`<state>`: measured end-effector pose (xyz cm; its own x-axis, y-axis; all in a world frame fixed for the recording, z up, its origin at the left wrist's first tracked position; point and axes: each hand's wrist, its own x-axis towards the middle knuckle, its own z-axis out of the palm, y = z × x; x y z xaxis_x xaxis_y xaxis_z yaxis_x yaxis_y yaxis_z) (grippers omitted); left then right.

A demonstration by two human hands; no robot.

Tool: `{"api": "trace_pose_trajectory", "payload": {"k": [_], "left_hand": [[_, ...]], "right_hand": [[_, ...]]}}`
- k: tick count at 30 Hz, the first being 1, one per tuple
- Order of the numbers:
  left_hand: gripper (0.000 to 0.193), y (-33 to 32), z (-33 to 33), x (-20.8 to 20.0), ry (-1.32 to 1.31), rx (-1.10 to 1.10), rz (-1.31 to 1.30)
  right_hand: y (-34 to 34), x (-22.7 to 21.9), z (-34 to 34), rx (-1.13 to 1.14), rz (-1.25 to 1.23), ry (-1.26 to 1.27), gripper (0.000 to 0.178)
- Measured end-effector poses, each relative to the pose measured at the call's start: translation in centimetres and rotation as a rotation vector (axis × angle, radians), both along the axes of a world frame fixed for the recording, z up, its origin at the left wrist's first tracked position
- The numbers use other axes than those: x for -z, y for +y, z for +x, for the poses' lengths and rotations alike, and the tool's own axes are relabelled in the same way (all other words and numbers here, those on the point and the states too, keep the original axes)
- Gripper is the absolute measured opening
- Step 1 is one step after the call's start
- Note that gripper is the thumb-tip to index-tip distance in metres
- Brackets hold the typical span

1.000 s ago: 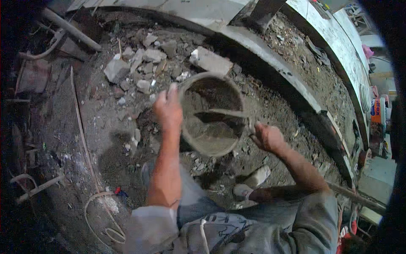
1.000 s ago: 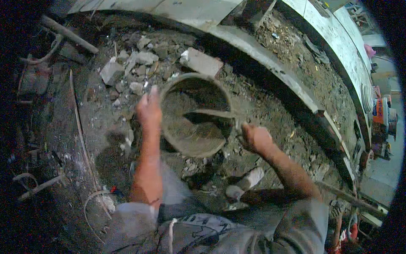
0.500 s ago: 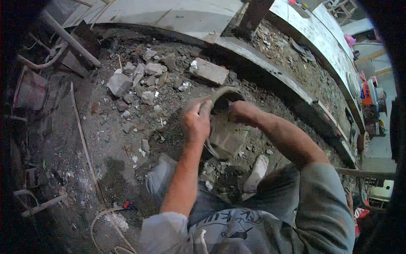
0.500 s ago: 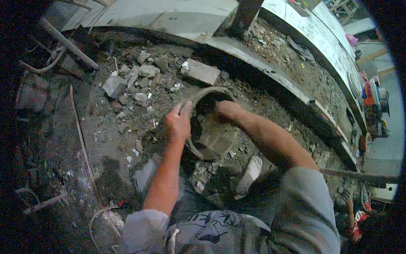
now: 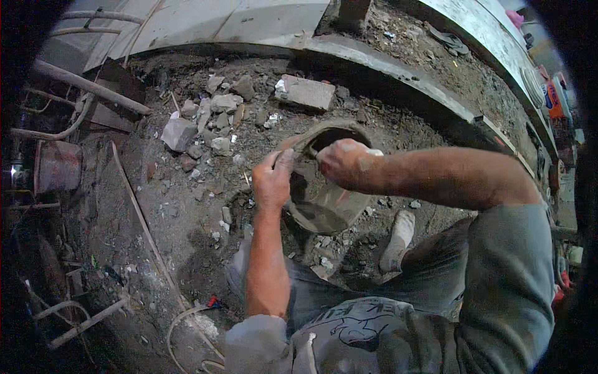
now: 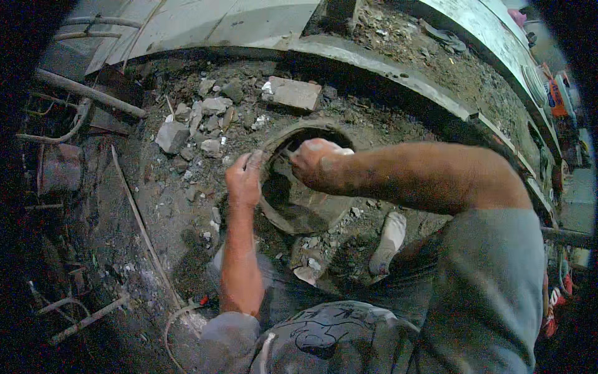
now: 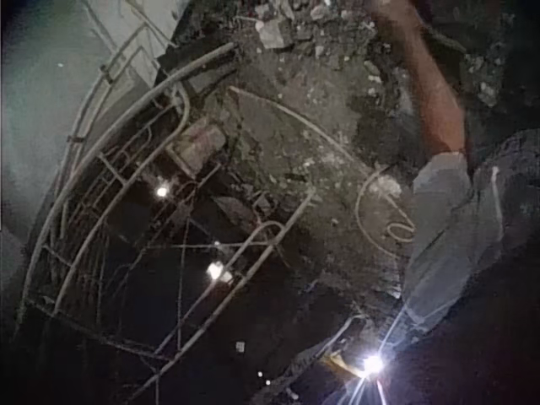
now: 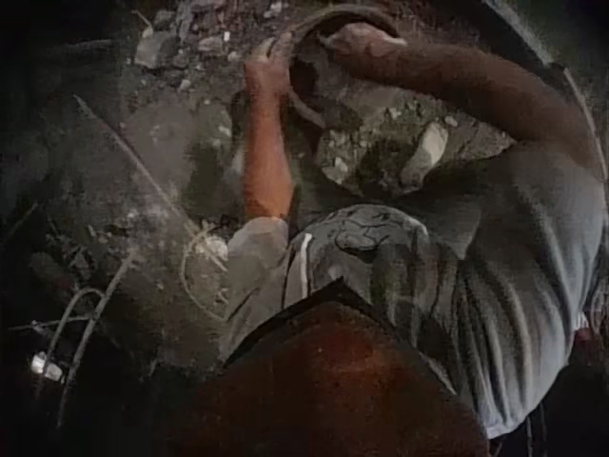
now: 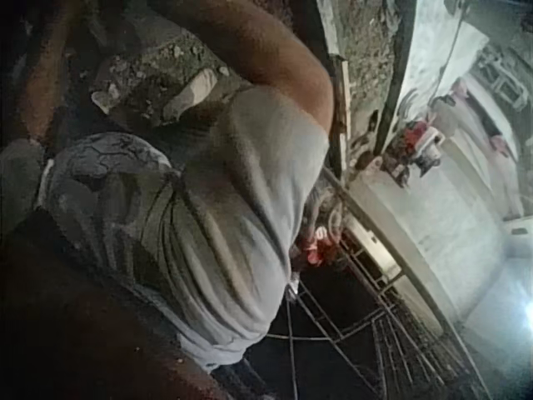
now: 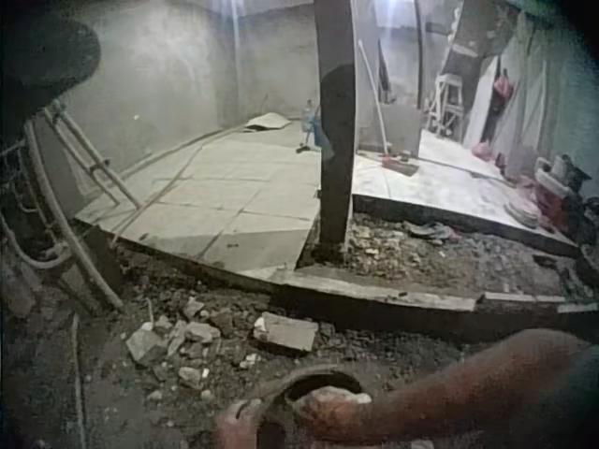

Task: Applying and smoothing mortar for a concrete border or curb.

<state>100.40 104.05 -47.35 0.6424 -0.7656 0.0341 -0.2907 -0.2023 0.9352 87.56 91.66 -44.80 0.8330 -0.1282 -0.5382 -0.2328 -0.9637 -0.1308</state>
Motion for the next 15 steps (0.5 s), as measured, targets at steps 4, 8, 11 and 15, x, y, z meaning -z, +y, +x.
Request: {"api": "trace_pose_trajectory", "payload": {"k": [4,8,11,15], "left_hand": [[0.043,0.2,3.1,1.4,-0.076,-0.109,0.164],[0.048,0.7,4.0,1.4,-0.043,-0.176,0.125],[0.048,0.3,3.0,2.1,-0.097,-0.178,0.077],[0.047,0.4,1.7,0.2,-0.046,-0.096,0.080]], "right_hand": [[1.7,2.4,-4.5,-0.128,0.110,-0.007,0.016],[1.2,2.7,-7.4,0.179,-0.167,-0.251,0.019],[0.2,5.6,-6.6,0.393,-0.194,-0.368,0.023],[-0.5,12.2,-5.9,0.545,0.076,-0.297,0.017]]}}
